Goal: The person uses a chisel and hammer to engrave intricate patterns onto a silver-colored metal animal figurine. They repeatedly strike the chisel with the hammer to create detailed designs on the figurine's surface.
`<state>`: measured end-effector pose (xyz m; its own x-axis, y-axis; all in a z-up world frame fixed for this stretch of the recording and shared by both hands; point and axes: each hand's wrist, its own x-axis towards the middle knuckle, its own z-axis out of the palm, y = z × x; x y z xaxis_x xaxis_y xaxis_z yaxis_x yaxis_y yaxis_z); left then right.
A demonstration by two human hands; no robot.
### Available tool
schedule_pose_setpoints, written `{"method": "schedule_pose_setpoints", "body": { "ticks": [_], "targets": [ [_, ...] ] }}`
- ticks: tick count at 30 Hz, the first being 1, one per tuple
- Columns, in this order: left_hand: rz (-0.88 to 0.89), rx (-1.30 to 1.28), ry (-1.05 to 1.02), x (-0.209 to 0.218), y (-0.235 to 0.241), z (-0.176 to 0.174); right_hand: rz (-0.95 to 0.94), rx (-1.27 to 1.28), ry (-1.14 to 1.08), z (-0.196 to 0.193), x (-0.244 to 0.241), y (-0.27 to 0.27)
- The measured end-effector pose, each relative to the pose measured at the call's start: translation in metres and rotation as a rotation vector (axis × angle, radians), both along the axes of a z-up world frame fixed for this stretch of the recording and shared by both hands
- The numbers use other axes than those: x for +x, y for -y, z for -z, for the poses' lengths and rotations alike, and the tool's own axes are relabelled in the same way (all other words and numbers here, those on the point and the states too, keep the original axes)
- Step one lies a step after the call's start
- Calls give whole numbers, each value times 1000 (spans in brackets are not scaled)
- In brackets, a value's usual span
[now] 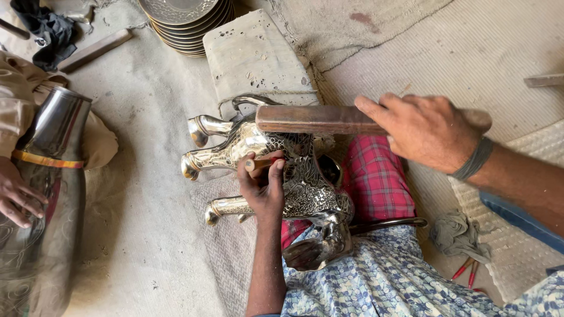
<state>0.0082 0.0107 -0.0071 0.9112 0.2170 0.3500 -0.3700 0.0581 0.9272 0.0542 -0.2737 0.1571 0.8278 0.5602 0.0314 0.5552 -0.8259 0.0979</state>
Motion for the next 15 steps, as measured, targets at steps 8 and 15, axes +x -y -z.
{"method": "schedule_pose_setpoints", "body": {
  "ticks": [8, 15],
  "targets": [
    [-35, -13, -20, 1, 0, 12, -142, 218, -76, -60, 18, -43],
    [-63, -3, -44, -1, 1, 17, -224, -127, 77, -86, 14, -60]
  ]
}}
